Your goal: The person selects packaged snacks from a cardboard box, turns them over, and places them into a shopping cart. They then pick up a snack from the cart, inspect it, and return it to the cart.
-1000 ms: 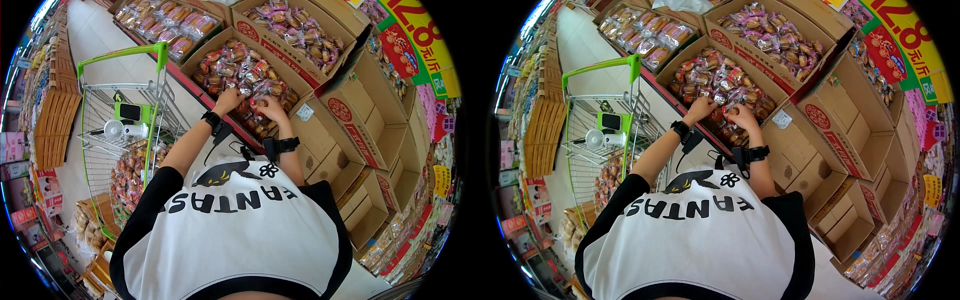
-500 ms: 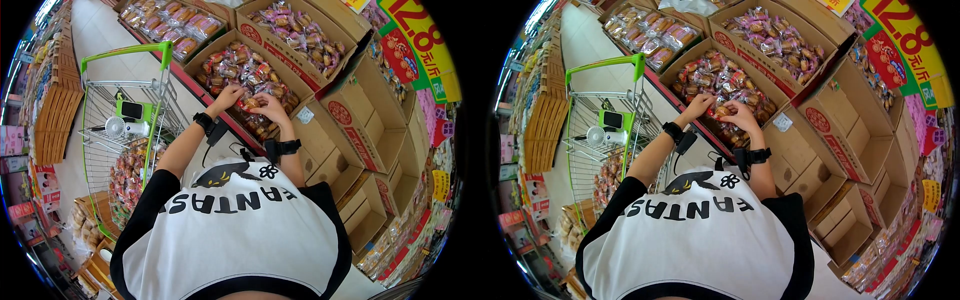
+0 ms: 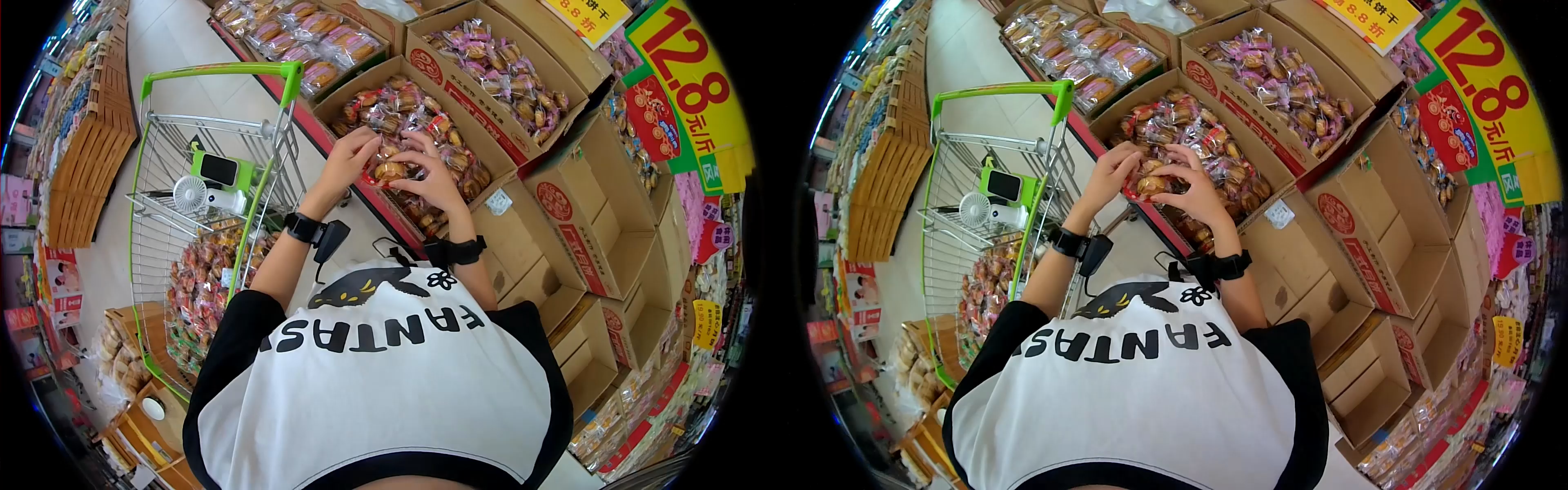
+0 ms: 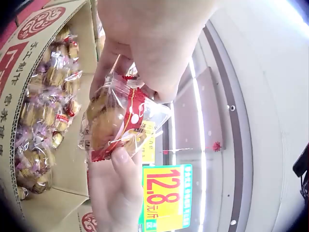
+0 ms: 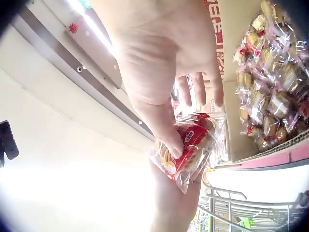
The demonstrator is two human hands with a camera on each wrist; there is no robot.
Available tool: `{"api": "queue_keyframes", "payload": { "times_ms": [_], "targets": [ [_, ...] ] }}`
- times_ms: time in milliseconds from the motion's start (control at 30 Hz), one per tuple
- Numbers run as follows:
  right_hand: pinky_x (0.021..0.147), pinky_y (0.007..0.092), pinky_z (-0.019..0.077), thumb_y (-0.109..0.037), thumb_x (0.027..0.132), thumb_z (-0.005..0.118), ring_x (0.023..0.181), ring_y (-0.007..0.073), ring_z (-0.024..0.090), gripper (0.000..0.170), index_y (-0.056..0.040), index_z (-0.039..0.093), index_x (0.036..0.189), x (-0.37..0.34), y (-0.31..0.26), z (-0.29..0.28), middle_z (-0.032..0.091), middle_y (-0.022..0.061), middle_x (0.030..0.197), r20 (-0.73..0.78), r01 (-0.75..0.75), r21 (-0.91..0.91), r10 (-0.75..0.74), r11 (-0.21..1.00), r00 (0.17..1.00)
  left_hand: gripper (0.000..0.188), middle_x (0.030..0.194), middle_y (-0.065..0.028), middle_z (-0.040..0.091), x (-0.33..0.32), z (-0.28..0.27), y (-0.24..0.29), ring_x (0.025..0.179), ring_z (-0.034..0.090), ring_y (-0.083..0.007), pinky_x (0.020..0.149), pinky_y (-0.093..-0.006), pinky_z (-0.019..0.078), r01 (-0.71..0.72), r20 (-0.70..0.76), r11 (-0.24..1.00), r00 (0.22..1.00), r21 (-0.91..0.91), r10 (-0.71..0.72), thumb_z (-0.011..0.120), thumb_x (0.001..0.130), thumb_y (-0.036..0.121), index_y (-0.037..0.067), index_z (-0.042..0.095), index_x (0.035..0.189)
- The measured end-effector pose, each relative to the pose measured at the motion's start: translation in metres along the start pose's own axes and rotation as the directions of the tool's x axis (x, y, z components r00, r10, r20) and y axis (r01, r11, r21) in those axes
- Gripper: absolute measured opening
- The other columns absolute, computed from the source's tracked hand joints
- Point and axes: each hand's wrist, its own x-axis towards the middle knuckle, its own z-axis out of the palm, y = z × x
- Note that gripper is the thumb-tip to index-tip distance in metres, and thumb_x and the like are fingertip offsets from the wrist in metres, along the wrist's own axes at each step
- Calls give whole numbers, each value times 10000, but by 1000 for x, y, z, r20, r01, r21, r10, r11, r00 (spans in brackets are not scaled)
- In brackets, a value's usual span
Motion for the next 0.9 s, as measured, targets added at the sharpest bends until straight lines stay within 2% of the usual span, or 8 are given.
{"api": "queue_keyframes", "payload": {
  "times_ms": [67, 233, 333, 433, 467, 633, 767, 900],
  "targets": [
    [880, 315, 350, -153, 590, 725, 1051, 218, 416, 337, -78, 598, 892, 6, -12, 3, 394, 65, 1131, 70, 6, 27, -8, 1000, 998, 251, 715, -48, 432, -7, -11, 18, 544, 426, -98, 499, -214, 350, 126, 34, 989, 992, -75, -124, 406, 850, 91, -31, 433, 632],
    [860, 314, 364, -140, 602, 713, 1008, 214, 445, 326, -63, 592, 894, 15, -36, 17, 440, 68, 1071, 217, 5, 32, -12, 999, 976, 238, 692, -52, 417, -25, -33, 47, 545, 423, -105, 495, -222, 348, 131, -28, 991, 991, -7, -131, 395, 852, 85, -40, 436, 653],
    [843, 303, 366, -152, 598, 717, 1011, 204, 423, 341, -66, 579, 898, 18, -38, 32, 431, 62, 1049, 284, -3, 45, -10, 999, 959, 224, 679, -112, 436, -39, -49, 59, 614, 442, -229, 584, -288, 357, 157, -36, 979, 988, 129, -153, 433, 819, 108, -52, 470, 666],
    [844, 298, 357, -163, 588, 726, 1005, 200, 417, 357, -67, 567, 893, 22, -47, 49, 420, 58, 1035, 361, -62, 117, 15, 991, 932, 232, 687, -114, 441, -58, -61, 63, 623, 444, -235, 590, -289, 356, 187, -87, 975, 980, 122, -178, 427, 821, 117, -50, 470, 665],
    [829, 290, 370, -158, 587, 727, 998, 191, 422, 355, -67, 567, 891, 23, -48, 55, 416, 55, 1033, 385, -32, 124, -18, 992, 923, 230, 724, -78, 448, -65, -66, 62, 600, 439, -135, 539, -241, 360, 154, -89, 976, 986, 151, -142, 397, 843, 85, -44, 440, 657],
    [748, 257, 434, -124, 597, 724, 956, 148, 450, 334, -59, 565, 884, 31, -62, 88, 404, 39, 1008, 490, -12, 186, -82, 982, 868, 199, 802, -85, 464, -105, -88, 68, 653, 451, -143, 601, -239, 377, 204, -182, 978, 964, 47, -192, 402, 832, 80, -15, 446, 663],
    [729, 250, 466, -127, 603, 719, 949, 157, 465, 347, -54, 572, 908, 41, -67, 123, 409, 57, 1008, 602, -70, 275, -115, 959, 790, 132, 849, -68, 488, -146, -104, 80, 814, 473, -156, 731, -254, 382, 253, -309, 967, 920, 2, -241, 556, 750, 98, 6, 475, 800],
    [707, 243, 471, -139, 603, 721, 920, 155, 474, 349, -62, 575, 910, 49, -87, 168, 414, 61, 991, 691, -22, 315, -214, 949, 690, 374, 967, -57, 469, -194, -121, 94, 909, 458, -131, 777, -252, 376, 358, -381, 933, 858, -39, -345, 657, 674, 111, 39, 411, 946]
  ]
}}
